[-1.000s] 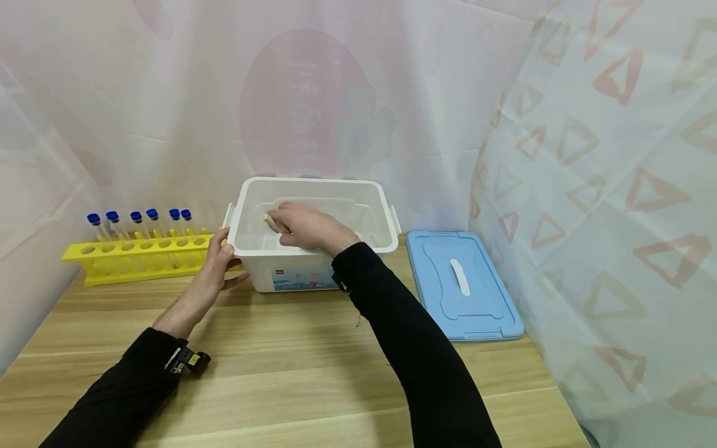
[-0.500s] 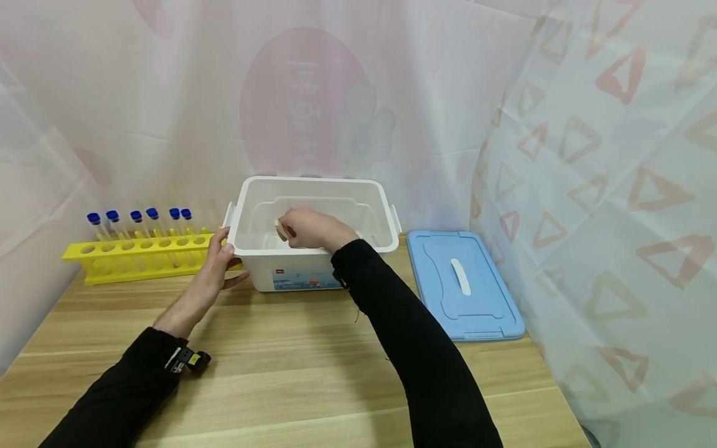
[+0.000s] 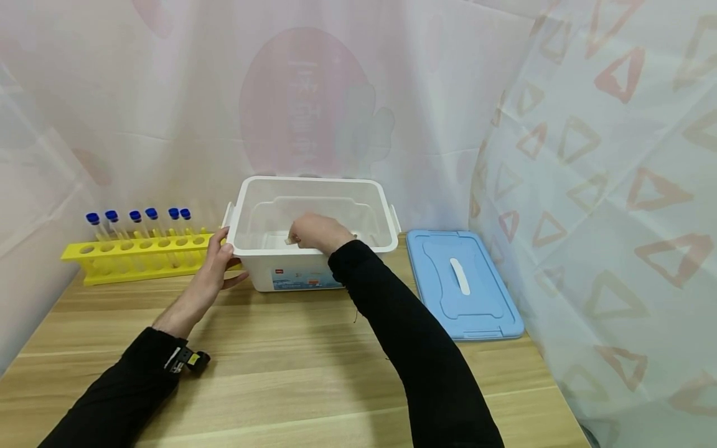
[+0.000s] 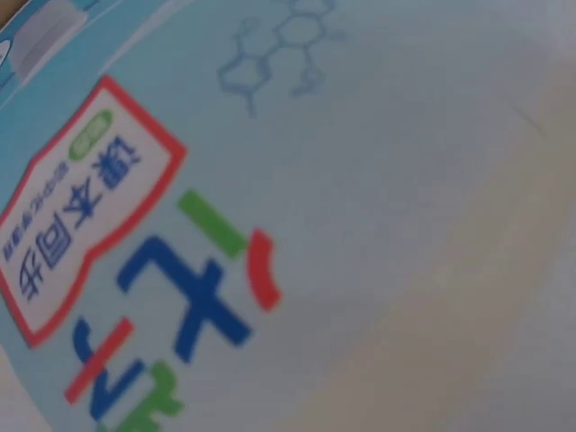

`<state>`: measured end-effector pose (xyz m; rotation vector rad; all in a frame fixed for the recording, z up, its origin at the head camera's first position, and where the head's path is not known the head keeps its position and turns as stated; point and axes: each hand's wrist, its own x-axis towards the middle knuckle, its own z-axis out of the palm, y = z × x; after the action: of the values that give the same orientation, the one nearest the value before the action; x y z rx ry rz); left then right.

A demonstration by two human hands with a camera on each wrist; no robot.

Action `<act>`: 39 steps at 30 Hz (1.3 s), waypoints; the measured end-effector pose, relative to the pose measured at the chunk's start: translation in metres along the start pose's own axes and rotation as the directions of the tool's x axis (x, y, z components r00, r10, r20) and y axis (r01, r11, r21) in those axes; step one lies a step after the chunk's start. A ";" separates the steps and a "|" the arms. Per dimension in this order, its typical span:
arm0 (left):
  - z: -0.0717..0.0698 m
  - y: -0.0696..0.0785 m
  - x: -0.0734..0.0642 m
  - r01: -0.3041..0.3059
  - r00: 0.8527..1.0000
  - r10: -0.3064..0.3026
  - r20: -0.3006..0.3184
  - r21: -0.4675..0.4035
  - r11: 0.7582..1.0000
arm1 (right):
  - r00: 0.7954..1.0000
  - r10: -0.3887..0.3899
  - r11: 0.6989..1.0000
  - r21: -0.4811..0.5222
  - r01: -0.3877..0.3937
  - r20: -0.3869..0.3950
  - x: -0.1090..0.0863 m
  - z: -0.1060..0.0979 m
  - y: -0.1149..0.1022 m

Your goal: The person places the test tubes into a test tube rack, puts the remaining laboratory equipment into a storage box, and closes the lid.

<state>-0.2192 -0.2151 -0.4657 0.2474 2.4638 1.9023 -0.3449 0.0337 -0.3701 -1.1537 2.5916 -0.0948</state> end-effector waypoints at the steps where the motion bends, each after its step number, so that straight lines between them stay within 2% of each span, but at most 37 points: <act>1: 0.000 0.000 0.000 -0.001 1.000 0.001 0.000 -0.001 1.000 | 1.000 0.021 1.000 0.019 -0.021 0.012 -0.002 0.000 0.000; 5: 0.000 0.001 0.000 0.000 1.000 0.000 -0.003 0.001 1.000 | 0.996 0.080 0.993 0.082 -0.083 0.044 -0.010 -0.001 -0.001; 12: -0.001 0.002 0.000 0.002 1.000 -0.002 -0.004 -0.007 1.000 | 0.991 0.106 0.987 0.109 -0.115 0.078 -0.016 -0.003 -0.003; 17: -0.002 0.002 -0.001 -0.004 1.000 0.004 -0.005 -0.011 1.000 | 0.991 0.096 0.993 0.061 -0.101 0.089 -0.012 -0.003 -0.002; 20: -0.001 0.002 -0.001 -0.006 1.000 0.006 -0.004 -0.005 1.000 | 0.995 0.081 0.996 0.030 -0.083 0.066 -0.010 -0.002 -0.002; 29: 0.000 0.002 -0.001 -0.003 1.000 0.003 -0.001 -0.007 1.000 | 0.995 0.077 0.996 0.060 -0.073 -0.057 -0.006 -0.003 0.003; 39: 0.001 0.002 -0.001 0.002 1.000 -0.002 -0.005 -0.002 1.000 | 0.979 0.116 0.988 0.124 -0.095 -0.168 -0.028 -0.011 0.004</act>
<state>-0.2175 -0.2141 -0.4642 0.2410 2.4641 1.9073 -0.3329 0.0564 -0.3536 -1.0059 2.7526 -0.3321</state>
